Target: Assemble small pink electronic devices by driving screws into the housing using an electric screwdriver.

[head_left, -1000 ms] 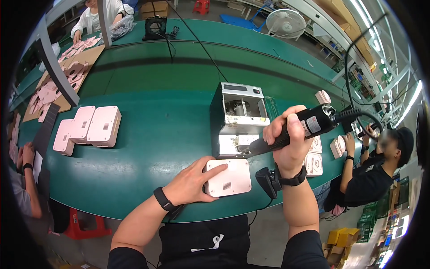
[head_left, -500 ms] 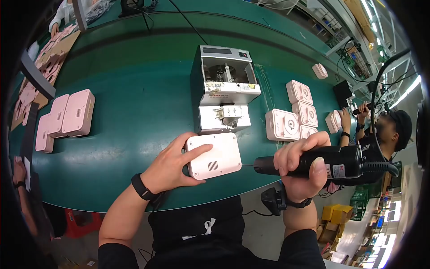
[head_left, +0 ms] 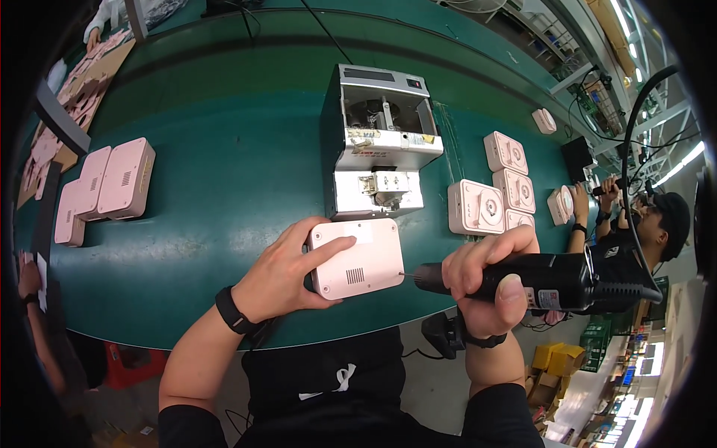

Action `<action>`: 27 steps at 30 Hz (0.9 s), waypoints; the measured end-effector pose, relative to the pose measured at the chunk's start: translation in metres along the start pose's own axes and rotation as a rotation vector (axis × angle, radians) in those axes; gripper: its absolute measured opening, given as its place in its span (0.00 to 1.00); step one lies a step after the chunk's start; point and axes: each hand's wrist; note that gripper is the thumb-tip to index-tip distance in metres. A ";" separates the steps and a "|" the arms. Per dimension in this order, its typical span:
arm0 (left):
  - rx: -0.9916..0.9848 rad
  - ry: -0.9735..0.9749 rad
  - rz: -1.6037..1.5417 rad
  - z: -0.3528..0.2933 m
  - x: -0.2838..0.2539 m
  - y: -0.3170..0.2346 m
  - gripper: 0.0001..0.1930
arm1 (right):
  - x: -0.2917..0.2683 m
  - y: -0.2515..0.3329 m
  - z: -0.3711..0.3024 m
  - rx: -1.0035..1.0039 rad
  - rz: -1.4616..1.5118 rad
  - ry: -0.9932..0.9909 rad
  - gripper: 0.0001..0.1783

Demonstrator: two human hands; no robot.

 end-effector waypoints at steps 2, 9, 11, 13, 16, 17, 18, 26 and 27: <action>0.005 -0.002 0.000 0.000 0.000 0.000 0.49 | 0.000 0.000 0.001 0.008 0.005 -0.006 0.24; 0.015 -0.013 0.006 0.000 -0.002 -0.001 0.49 | -0.005 0.001 0.005 0.014 0.035 0.060 0.25; 0.026 0.004 -0.007 -0.002 0.000 0.000 0.49 | -0.004 0.005 0.010 0.026 0.047 0.094 0.24; 0.035 0.002 0.001 0.001 -0.004 0.003 0.49 | 0.002 0.007 0.021 0.020 0.061 0.121 0.23; 0.022 0.033 -0.023 0.000 -0.006 0.002 0.49 | 0.019 0.013 0.048 -0.149 0.145 0.091 0.19; 0.026 0.030 -0.018 -0.001 -0.006 0.001 0.49 | 0.023 0.012 0.055 -0.155 0.147 0.093 0.19; 0.030 0.035 -0.019 -0.002 -0.007 -0.001 0.48 | 0.027 0.007 0.062 -0.153 0.134 0.075 0.18; 0.031 0.040 -0.041 -0.005 -0.004 0.003 0.47 | 0.032 -0.010 0.076 -0.055 0.042 0.015 0.15; 0.038 0.028 -0.043 -0.004 -0.003 0.004 0.47 | 0.030 -0.008 0.066 -0.025 0.064 0.037 0.16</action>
Point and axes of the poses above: each hand's wrist, its own z-axis towards the middle knuckle, its own x-axis out of the palm, y = z × x, and after that the axes turned 8 degrees about -y, right-handed
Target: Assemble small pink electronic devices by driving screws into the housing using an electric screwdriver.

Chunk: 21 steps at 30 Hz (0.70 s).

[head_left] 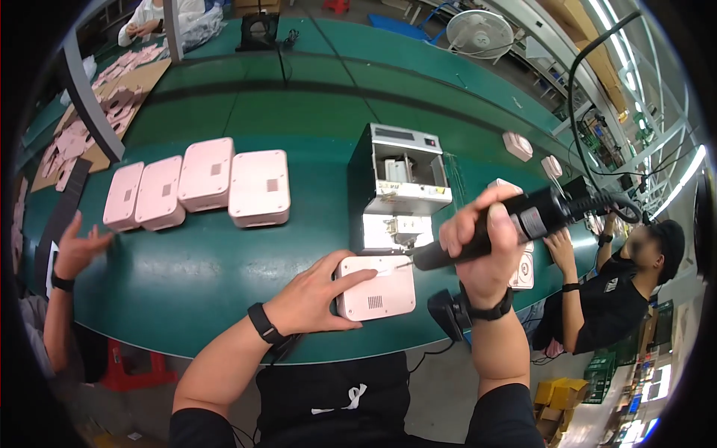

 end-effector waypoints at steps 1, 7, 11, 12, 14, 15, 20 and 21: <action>0.007 -0.010 -0.004 0.001 0.001 0.002 0.46 | 0.000 0.002 -0.009 0.032 0.022 0.019 0.17; -0.002 -0.038 -0.018 0.001 -0.001 0.003 0.44 | 0.013 0.036 -0.054 0.039 0.033 0.077 0.23; -0.013 -0.035 -0.002 0.001 0.002 0.002 0.44 | 0.016 0.042 -0.065 0.081 -0.046 0.047 0.27; -0.011 -0.038 0.002 0.000 0.003 0.002 0.44 | 0.016 0.042 -0.068 0.099 -0.046 0.038 0.27; -0.011 -0.040 0.008 -0.001 0.004 0.003 0.43 | 0.016 0.039 -0.071 0.117 -0.043 0.030 0.28; -0.001 -0.056 0.021 -0.001 0.004 0.003 0.43 | 0.017 0.034 -0.073 0.130 -0.049 0.028 0.28; 0.002 -0.097 0.061 0.001 0.005 -0.001 0.42 | 0.020 0.033 -0.082 0.186 -0.063 -0.008 0.30; -0.002 -0.105 0.072 0.001 0.005 -0.001 0.41 | 0.021 0.034 -0.084 0.196 -0.064 -0.023 0.31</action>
Point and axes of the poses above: each hand's wrist, its own z-axis towards the middle knuckle, its own x-axis out of the palm, y = z × x, and after that the axes turned 8 degrees about -y, right-handed
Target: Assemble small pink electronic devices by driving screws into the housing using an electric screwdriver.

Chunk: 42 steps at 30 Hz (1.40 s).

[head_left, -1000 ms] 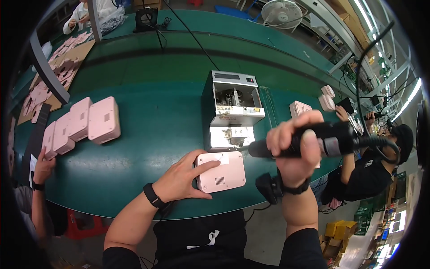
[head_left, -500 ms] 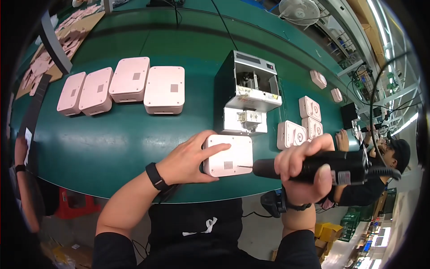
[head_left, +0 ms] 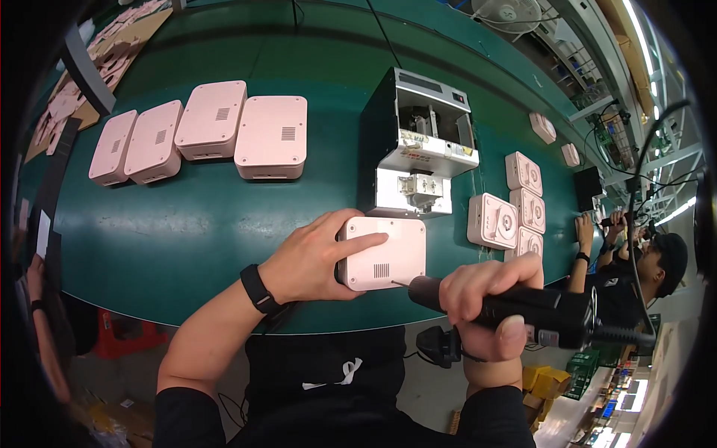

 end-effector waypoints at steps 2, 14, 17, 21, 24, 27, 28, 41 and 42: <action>0.005 -0.002 0.000 0.001 0.001 0.002 0.41 | 0.002 -0.003 -0.003 -0.009 -0.007 -0.001 0.32; 0.006 0.011 0.002 0.003 -0.003 0.002 0.41 | 0.002 -0.001 0.001 0.028 -0.021 0.003 0.34; 0.015 0.032 0.016 0.003 -0.004 0.001 0.41 | -0.003 -0.002 0.007 -0.006 -0.036 0.067 0.32; 0.035 0.042 0.015 0.003 -0.003 0.002 0.43 | -0.012 0.003 0.039 -0.163 0.076 0.101 0.26; -0.008 0.077 -0.037 0.003 -0.007 0.002 0.43 | -0.013 -0.009 0.077 -0.351 0.157 0.081 0.18; 0.014 0.063 -0.021 0.001 -0.005 -0.001 0.43 | -0.013 -0.014 0.100 -0.358 0.082 -0.025 0.13; 0.018 0.058 -0.018 0.001 -0.004 -0.001 0.43 | -0.013 -0.015 0.102 -0.366 0.086 -0.019 0.13; 0.023 0.023 -0.021 -0.001 -0.002 0.004 0.43 | 0.021 0.006 0.037 -0.180 0.168 0.145 0.20; 0.020 0.022 -0.022 -0.002 -0.002 0.004 0.43 | 0.028 0.013 0.030 -0.159 0.139 0.157 0.23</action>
Point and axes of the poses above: each hand's wrist, its own z-axis towards the middle knuckle, its own x-axis out of the palm, y = z × x, and after that the axes turned 8 degrees about -y, right-handed
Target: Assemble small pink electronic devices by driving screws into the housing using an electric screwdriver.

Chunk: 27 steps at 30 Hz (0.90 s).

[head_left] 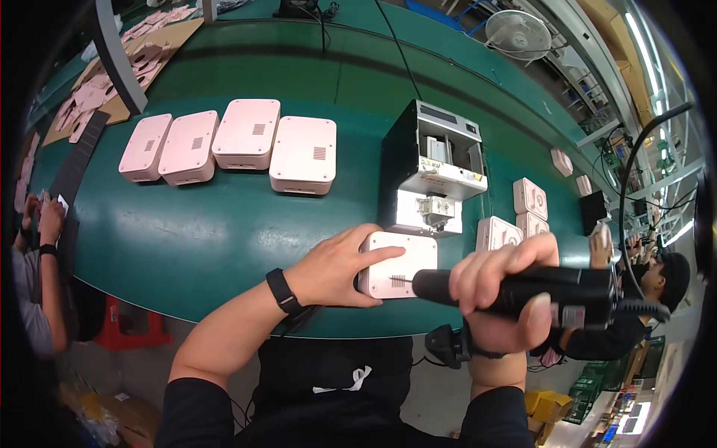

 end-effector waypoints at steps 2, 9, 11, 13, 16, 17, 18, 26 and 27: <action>0.000 -0.009 0.003 0.001 0.001 0.000 0.43 | 0.011 0.007 -0.008 0.022 -0.028 0.016 0.26; -0.013 0.012 0.006 -0.002 0.001 0.001 0.43 | 0.031 0.007 -0.024 0.210 -0.074 -0.144 0.38; -0.012 0.006 0.002 -0.002 0.003 0.000 0.43 | 0.031 0.004 -0.025 0.206 -0.085 -0.128 0.37; 0.003 -0.035 0.003 -0.003 0.006 0.000 0.42 | 0.030 -0.001 -0.026 0.192 -0.099 -0.099 0.36; -0.008 -0.065 0.002 -0.003 0.009 0.001 0.42 | 0.017 -0.018 -0.022 0.097 -0.066 0.050 0.35; -0.016 -0.066 0.008 -0.004 0.010 0.001 0.43 | 0.014 -0.023 -0.020 0.047 -0.045 0.123 0.34; -0.024 -0.067 0.013 -0.006 0.010 0.001 0.44 | 0.014 -0.027 -0.019 0.062 -0.047 0.131 0.34; -0.001 -0.100 0.053 -0.006 0.010 0.001 0.41 | -0.005 -0.031 -0.015 -0.003 0.076 0.311 0.32; -0.007 -0.109 0.045 -0.006 0.013 0.001 0.41 | -0.005 -0.032 -0.016 -0.014 0.068 0.327 0.32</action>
Point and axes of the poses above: each hand's wrist, its own z-axis towards the middle knuckle, its own x-axis out of the palm, y = z × x, and after that the axes turned 8 degrees about -y, right-handed
